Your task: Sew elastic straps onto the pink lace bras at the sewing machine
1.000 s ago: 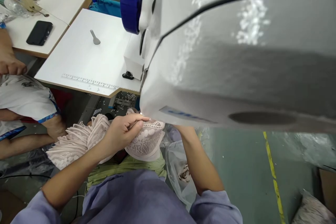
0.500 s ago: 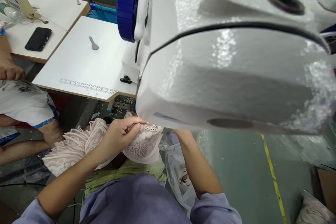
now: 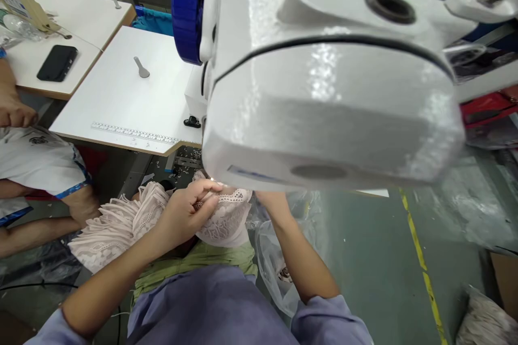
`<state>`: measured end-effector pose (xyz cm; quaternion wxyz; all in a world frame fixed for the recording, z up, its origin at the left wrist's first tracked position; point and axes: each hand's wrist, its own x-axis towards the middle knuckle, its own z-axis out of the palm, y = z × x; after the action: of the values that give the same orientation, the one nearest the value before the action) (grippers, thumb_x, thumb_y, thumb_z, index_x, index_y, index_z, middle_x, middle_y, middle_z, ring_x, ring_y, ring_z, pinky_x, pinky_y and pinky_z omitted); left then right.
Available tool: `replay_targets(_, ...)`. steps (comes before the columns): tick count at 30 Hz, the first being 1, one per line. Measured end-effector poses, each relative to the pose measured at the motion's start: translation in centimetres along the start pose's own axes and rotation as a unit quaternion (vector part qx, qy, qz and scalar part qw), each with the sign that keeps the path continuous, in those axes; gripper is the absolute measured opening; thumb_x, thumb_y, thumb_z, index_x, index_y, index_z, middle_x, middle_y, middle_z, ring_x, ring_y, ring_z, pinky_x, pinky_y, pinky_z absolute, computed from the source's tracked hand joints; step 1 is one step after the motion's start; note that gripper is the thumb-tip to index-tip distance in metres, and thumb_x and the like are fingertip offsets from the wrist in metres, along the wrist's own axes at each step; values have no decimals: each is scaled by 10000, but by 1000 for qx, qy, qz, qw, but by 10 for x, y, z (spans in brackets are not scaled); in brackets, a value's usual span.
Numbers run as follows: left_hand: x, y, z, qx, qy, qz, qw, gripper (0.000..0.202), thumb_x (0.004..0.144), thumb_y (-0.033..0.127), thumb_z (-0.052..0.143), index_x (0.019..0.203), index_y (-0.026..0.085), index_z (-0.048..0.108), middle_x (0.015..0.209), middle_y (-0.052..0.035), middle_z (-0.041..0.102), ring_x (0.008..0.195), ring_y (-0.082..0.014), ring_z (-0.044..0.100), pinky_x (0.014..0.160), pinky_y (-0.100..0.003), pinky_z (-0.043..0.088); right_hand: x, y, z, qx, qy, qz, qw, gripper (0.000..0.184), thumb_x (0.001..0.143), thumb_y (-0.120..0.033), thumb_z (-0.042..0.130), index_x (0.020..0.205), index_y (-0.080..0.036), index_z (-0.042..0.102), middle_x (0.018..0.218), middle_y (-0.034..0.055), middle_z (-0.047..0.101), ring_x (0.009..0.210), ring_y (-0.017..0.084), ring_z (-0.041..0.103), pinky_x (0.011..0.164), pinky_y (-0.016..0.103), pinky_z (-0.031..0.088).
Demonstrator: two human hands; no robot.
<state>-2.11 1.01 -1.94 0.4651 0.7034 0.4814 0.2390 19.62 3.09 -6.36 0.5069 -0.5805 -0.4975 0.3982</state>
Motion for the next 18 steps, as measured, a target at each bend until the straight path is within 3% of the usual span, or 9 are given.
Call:
replay_targets(4,-21,3,19,-90,-30,-51,994,315,937,381,563,1179,195,486,653,56,578,530,-105,513,508,-200,367,-50,-9,11,138,42,56,988,167,911,-398,599,958,-239,583,706,-32,581,633,133,567,640,267,506)
replay_targets(8,-36,9,38,-108,-38,-56,992,317,932,394,582,1160,190,501,674,52,550,563,-98,484,546,-208,372,-96,-13,13,194,11,70,978,165,926,-390,618,943,-230,580,682,-33,598,612,126,585,622,263,507)
replay_targets(11,-39,13,46,-68,-51,-62,994,237,930,400,577,978,170,608,671,37,524,576,-96,439,547,-219,342,-111,-9,9,198,3,74,977,142,933,-365,624,919,-230,581,663,-33,608,608,127,599,622,265,517)
replay_targets(14,-42,11,50,-27,-33,-76,996,304,913,417,590,745,165,564,617,50,444,558,-88,375,519,-221,282,-120,-5,5,163,8,59,985,131,936,-352,618,908,-228,583,697,-25,634,629,131,624,626,270,532)
replay_targets(18,-49,4,56,-1,21,-61,998,299,890,391,612,712,176,506,590,64,430,547,-87,387,520,-214,289,-128,-4,6,94,32,-4,995,98,934,-314,597,908,-220,609,822,0,649,697,129,646,676,280,548)
